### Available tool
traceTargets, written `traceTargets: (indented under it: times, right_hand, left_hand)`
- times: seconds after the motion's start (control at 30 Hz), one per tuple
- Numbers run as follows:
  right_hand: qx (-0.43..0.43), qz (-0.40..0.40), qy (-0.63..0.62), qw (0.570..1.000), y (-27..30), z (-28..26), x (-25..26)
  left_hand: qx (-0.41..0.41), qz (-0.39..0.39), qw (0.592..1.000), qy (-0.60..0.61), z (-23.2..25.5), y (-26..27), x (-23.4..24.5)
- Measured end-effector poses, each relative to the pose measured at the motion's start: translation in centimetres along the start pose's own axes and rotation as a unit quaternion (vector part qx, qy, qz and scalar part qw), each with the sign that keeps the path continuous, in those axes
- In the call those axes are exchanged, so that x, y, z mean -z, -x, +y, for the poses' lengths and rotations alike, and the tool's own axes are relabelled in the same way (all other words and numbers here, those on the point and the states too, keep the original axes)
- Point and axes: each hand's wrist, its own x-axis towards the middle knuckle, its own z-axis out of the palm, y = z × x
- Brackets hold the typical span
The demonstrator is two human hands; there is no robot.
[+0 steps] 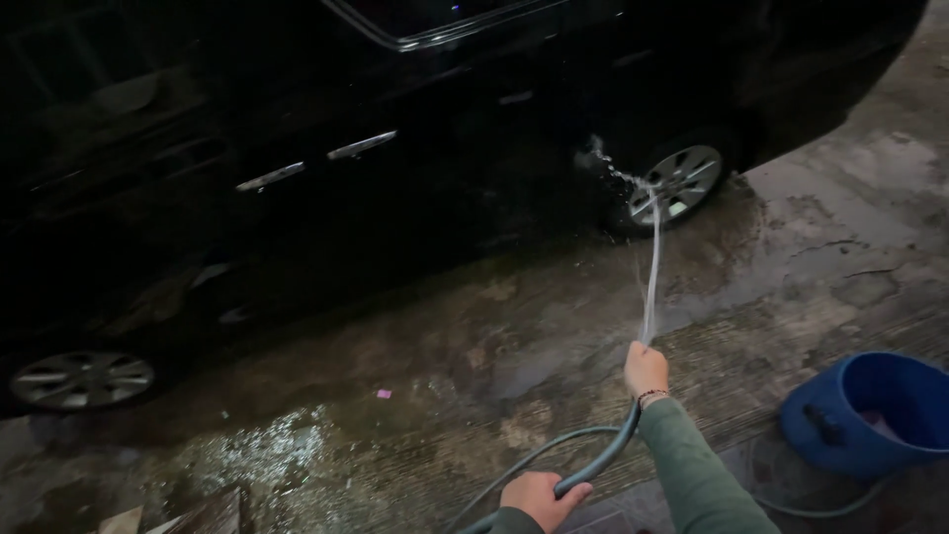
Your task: Washing the exterior of a black van using a water hose.
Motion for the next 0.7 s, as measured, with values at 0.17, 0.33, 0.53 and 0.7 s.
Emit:
traceTargets:
  times: [0.17,0.33,0.53,0.7]
  right_hand:
    - [0.067,0.008,-0.06,0.996,-2.1,-6.8,4.9]
    - [0.183,-0.039,-0.122,0.975,-0.6,-15.0,7.5]
    - [0.264,-0.169,-0.146,0.938,4.6,-24.1,9.5]
    - [0.38,-0.226,-0.111,0.89,7.3,-29.1,7.7]
  left_hand:
    - [-0.022,0.042,0.999,0.015,3.3,-3.1,-0.7]
    - [-0.024,0.104,0.993,0.045,3.9,-6.4,-2.8]
    - [0.015,0.134,0.984,0.113,3.4,-7.9,-2.7]
    - [-0.048,0.107,0.964,0.24,-5.6,-14.9,-4.6]
